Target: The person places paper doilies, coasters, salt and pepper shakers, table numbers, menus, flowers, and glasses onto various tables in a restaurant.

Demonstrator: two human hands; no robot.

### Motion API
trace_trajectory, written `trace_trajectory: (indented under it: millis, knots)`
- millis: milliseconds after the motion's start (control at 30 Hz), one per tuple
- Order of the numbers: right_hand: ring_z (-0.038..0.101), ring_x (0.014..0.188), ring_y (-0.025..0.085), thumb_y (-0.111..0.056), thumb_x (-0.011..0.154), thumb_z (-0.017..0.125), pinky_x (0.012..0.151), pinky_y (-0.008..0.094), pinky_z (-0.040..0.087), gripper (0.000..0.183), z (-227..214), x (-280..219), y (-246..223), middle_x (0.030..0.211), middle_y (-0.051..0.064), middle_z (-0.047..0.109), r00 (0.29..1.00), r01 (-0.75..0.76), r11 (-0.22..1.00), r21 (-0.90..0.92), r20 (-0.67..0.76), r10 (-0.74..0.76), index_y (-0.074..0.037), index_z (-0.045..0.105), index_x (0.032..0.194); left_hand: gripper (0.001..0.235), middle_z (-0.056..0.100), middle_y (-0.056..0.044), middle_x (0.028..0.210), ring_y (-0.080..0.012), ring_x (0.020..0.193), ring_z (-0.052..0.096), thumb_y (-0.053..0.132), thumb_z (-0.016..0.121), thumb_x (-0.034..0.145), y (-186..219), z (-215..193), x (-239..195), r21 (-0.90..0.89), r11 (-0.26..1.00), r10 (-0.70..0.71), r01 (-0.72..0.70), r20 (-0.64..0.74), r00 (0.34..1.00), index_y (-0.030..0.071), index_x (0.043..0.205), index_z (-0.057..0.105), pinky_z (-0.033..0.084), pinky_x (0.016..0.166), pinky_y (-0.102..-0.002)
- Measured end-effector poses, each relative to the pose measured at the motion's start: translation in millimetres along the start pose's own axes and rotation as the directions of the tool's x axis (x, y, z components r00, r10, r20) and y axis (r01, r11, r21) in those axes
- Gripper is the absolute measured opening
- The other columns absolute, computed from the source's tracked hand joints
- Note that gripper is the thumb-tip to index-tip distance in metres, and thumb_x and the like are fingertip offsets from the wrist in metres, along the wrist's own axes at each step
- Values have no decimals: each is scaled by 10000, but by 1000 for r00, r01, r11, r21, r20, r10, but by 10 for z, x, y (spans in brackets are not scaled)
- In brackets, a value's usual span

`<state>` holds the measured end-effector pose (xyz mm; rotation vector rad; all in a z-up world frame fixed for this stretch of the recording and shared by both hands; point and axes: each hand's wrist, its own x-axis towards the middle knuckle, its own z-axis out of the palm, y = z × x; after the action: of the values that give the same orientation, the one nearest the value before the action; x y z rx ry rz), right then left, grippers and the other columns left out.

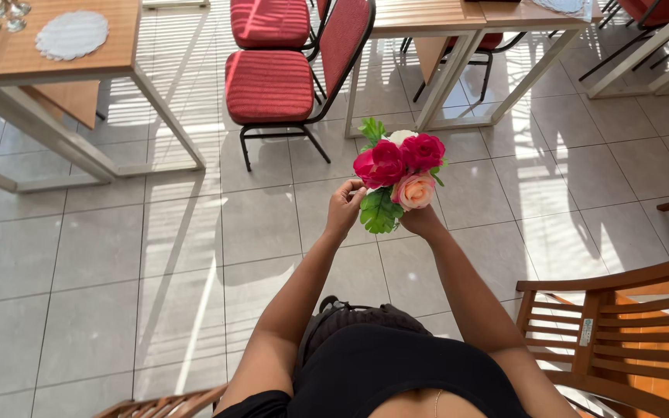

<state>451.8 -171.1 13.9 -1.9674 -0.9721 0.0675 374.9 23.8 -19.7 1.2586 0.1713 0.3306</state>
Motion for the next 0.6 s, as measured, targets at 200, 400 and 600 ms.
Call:
trace_trajectory:
  millis: [200, 400, 600]
  knots:
    - [607, 1027, 185, -65, 914, 672, 882, 356, 507, 206, -489, 513, 646, 1089, 36, 628, 993, -35, 998, -45, -115, 30, -80, 601, 1108, 135, 697, -12, 901, -64, 740, 617, 130, 640, 1004, -199, 506, 1119, 107, 994, -17, 5, 118, 993, 31, 1067, 707, 496, 637, -238]
    - [618, 995, 191, -166, 995, 643, 879, 350, 526, 106, -1014, 1249, 1566, 1062, 34, 660, 985, -167, 986, 6, -33, 167, -105, 619, 1077, 174, 724, -2, 886, -73, 744, 623, 133, 600, 1000, -379, 1018, 2223, 209, 969, -161, 131, 133, 978, 43, 1090, 718, 524, 655, -247]
    - [545, 1128, 254, -106, 904, 671, 991, 391, 439, 299, -1753, 2204, 2474, 1176, 100, 591, 999, -31, 949, -314, -41, 19, -61, 569, 1181, 175, 712, -26, 1002, -77, 793, 628, 115, 614, 1004, -689, 1576, 3535, 110, 994, -31, 14, 154, 988, 18, 1122, 700, 517, 709, -251]
